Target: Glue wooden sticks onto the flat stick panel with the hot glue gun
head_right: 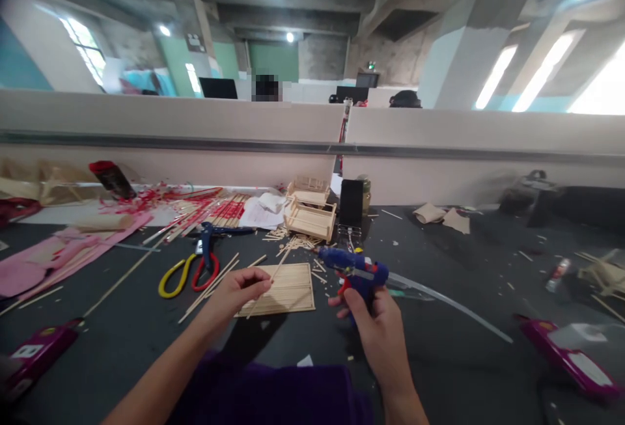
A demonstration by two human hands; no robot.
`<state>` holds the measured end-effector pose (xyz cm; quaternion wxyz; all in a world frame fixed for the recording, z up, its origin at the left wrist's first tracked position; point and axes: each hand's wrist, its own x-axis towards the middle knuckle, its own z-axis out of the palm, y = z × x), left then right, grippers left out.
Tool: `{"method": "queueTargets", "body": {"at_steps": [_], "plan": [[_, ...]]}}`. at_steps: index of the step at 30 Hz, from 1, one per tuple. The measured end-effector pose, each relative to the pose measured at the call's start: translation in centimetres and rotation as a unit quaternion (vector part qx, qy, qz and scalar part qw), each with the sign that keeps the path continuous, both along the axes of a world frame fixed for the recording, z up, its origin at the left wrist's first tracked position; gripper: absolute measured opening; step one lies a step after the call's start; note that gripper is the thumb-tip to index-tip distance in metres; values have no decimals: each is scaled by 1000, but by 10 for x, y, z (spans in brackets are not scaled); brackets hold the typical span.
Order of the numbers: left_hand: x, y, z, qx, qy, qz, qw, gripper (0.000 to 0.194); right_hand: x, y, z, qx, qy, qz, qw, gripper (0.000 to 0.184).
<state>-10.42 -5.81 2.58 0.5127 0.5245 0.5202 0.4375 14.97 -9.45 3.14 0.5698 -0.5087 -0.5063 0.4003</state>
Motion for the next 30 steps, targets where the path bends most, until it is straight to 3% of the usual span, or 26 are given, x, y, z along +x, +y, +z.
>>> {"method": "queueTargets", "body": {"at_steps": [4,8,11,17,22,27,30], "plan": [[-24,6,-7,50,103,3,993,26,-20,8,-8,38,-117,-33,992,24],[-39,6,-19,105,196,-17,975,18,-27,10,-13,-19,-103,40,994,24],[-43,-1,-21,122,264,-55,955,13,-22,4,-18,-79,-112,42,990,27],[-34,-9,-19,121,358,-105,920,13,-10,-10,-43,-141,-20,73,987,35],[-37,-5,-22,117,367,-75,920,15,-9,-15,-56,-197,-131,95,967,45],[-48,3,-28,89,311,-6,946,14,-9,-21,-54,-182,-232,20,955,49],[-49,5,-31,80,307,4,948,16,-7,-26,-53,-169,-262,-10,950,48]]}}
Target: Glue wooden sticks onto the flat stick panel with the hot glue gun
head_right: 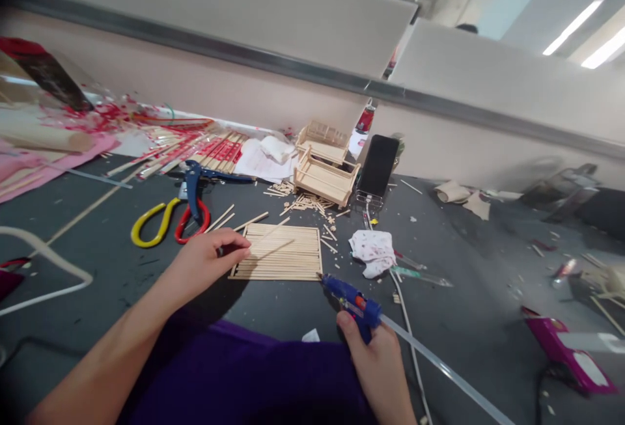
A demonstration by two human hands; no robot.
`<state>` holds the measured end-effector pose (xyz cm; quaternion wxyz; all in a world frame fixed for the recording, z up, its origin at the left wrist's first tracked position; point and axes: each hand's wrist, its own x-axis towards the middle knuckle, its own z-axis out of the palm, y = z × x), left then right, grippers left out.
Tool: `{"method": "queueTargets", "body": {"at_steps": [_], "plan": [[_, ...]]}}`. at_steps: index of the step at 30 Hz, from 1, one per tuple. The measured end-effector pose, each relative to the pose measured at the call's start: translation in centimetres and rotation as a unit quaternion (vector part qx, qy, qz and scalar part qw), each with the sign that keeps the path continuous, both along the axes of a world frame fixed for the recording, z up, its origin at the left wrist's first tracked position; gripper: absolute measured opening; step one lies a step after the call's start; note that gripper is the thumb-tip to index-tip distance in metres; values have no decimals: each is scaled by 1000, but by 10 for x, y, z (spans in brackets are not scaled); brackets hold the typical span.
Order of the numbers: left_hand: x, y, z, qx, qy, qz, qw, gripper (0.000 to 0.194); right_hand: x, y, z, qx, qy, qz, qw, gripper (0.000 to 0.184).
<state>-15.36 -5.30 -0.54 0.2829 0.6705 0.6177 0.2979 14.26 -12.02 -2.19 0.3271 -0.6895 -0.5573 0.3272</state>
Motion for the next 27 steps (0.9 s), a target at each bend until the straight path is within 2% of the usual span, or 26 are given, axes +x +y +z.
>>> {"method": "queueTargets", "body": {"at_steps": [8,19,27], "plan": [[2,0,-2,14,15,-23,1000,17,2,-4,-5,18,-32,3,999,42],[10,-3,0,23,57,-71,996,14,-4,-3,-5,11,-74,28,997,45],[9,-3,0,24,94,-73,993,16,1,-4,-4,-7,-57,6,998,39]]}}
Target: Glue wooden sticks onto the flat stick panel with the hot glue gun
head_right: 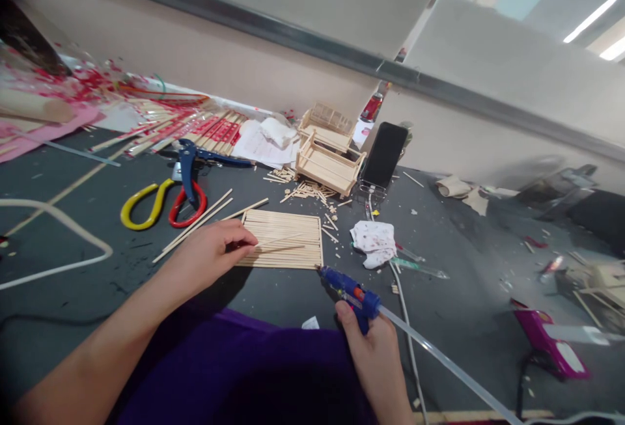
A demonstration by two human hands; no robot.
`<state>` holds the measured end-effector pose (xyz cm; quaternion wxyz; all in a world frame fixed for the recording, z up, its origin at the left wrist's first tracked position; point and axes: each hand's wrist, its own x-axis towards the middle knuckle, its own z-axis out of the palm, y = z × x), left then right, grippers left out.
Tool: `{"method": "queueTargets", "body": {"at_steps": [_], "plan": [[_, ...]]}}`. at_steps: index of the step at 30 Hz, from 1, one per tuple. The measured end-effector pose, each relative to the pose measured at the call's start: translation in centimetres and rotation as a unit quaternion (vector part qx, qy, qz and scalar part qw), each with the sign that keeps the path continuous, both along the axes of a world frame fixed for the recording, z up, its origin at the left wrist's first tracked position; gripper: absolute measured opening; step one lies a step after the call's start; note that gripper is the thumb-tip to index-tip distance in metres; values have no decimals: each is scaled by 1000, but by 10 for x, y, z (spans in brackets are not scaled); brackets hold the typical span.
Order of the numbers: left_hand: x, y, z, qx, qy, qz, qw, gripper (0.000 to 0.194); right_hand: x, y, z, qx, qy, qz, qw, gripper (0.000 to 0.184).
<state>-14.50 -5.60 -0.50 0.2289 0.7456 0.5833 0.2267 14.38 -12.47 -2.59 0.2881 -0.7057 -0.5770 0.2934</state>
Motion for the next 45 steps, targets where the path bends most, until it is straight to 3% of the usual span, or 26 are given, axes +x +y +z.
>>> {"method": "queueTargets", "body": {"at_steps": [32,45], "plan": [[-2,-1,4,6,20,1,1000,14,-1,3,6,23,-4,2,1000,34],[-2,-3,7,5,27,-5,1000,16,-13,4,9,45,-77,66,994,36]]}}
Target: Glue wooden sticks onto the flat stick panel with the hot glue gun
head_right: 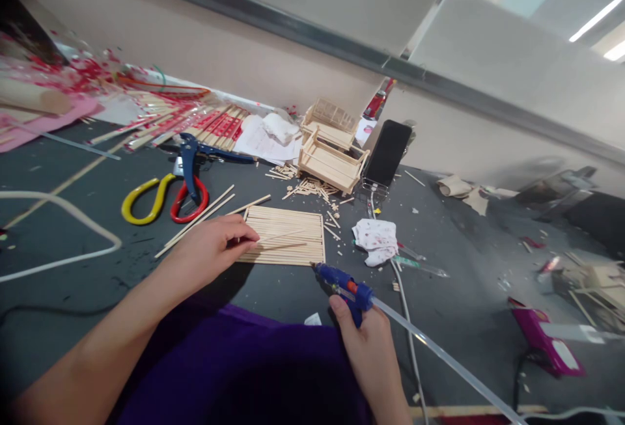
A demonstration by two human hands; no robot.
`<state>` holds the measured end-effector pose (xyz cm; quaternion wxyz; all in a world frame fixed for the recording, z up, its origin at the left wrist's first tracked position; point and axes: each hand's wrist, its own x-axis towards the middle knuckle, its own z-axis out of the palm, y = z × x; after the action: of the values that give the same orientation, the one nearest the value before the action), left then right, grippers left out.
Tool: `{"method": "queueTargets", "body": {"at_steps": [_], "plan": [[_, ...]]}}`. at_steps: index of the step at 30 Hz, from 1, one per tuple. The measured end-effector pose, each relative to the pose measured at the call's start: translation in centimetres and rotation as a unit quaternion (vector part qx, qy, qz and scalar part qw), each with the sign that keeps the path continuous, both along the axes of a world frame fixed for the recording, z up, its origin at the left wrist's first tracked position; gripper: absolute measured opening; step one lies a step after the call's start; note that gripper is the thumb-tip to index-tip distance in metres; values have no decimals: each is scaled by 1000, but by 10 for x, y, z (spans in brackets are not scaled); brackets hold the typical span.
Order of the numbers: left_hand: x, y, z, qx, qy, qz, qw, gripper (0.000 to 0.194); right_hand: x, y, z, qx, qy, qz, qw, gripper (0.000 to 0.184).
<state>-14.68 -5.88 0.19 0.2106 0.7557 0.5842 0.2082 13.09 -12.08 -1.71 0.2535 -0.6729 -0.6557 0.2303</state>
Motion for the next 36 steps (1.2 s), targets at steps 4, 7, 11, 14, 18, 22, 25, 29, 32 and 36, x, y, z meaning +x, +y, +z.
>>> {"method": "queueTargets", "body": {"at_steps": [4,7,11,14,18,22,25,29,32,36], "plan": [[0,0,0,1,1,0,1000,16,-3,1,0,1,-16,18,1000,37],[0,-1,0,2,1,1,1000,16,-6,2,0,2,-26,21,999,40],[0,-1,-1,6,4,2,1000,17,-10,4,1,-7,-34,23,999,45],[-1,-1,0,10,5,3,1000,16,-12,4,0,-25,-33,29,999,48],[-2,-2,1,10,2,5,1000,17,-16,4,-2,-47,-14,37,998,48],[-2,-3,3,14,-6,7,1000,16,-20,4,-3,-55,-10,38,998,47],[-2,-3,3,16,-10,7,1000,17,-23,4,-2,-57,-23,38,997,46],[-3,-2,3,16,-13,8,1000,17,-30,5,0,-64,-20,52,996,46],[-4,-3,4,17,-15,8,1000,17,-35,5,2,-72,-25,56,996,48],[-6,-3,4,22,-25,13,999,18,-40,5,2,-79,-39,48,995,50]]}}
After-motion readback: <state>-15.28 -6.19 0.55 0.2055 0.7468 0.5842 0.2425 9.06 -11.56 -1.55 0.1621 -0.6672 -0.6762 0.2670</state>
